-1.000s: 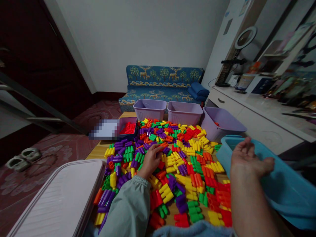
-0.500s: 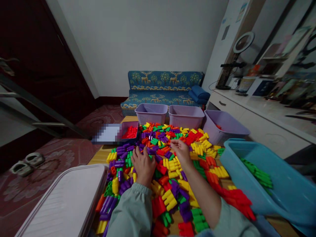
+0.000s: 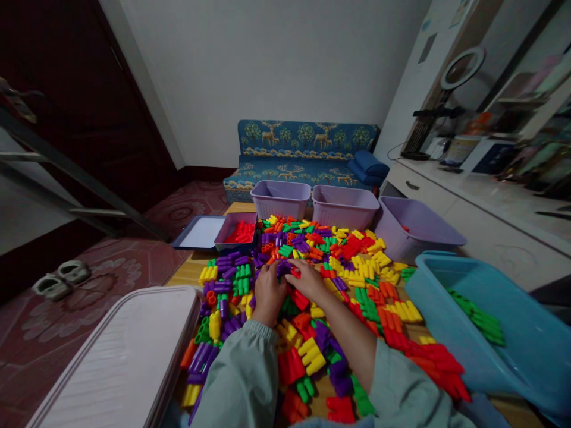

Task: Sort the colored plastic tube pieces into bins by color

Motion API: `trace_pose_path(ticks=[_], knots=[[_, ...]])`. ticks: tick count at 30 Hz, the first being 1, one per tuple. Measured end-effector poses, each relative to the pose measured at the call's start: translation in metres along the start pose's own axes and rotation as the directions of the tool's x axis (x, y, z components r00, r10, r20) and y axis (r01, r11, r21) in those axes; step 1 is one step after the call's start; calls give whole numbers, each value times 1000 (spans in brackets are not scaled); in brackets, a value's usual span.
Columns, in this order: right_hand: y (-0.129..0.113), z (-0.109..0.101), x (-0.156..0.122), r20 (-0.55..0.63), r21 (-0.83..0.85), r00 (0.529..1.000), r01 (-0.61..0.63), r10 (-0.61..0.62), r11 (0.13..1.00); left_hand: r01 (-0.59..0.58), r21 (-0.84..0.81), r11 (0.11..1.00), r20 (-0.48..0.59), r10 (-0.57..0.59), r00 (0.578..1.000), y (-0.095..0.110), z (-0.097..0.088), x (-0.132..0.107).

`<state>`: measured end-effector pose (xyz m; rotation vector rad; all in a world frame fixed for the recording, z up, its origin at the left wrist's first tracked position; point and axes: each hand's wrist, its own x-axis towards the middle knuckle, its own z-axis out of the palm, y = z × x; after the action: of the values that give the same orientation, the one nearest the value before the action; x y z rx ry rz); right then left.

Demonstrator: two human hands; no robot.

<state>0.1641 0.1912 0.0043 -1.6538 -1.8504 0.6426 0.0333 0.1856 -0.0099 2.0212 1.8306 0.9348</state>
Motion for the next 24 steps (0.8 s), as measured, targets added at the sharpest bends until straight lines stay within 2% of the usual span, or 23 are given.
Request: trace_pose_path(ticks=[2,5,7,10,12,16,20,24], knots=[[6,0,1,-5,1,1000,-27,27,1000,-33,-145,989,-13,32,999,-1,5,3],[7,-1,1,-25,-137,1000,-16,13,990,-25,-260,965,-42,14,999,0,7,4],[3,-3,-1,-9,-225,1000,-5,3,974,-2,-184,983,-90,-15,996,2,4,3],[-6,-6,-5,19,-318,999,-36,44,947,85,44,995,-126,-79,989,5,-3,-2],[-10,-8,-6,30,-371,994,-85,103,925,122,158,980,-99,-107,989,6,-6,-4],[-11,-11,-2,68,-388,984,-127,166,913,26,211,977,19,-31,999,7,-2,-1],[-6,-13,3,104,-311,989,-70,107,948,-17,53,998,102,12,995,4,2,7],[10,-9,7,100,-70,994,-25,32,997,58,-261,964,153,-18,988,-4,5,14]])
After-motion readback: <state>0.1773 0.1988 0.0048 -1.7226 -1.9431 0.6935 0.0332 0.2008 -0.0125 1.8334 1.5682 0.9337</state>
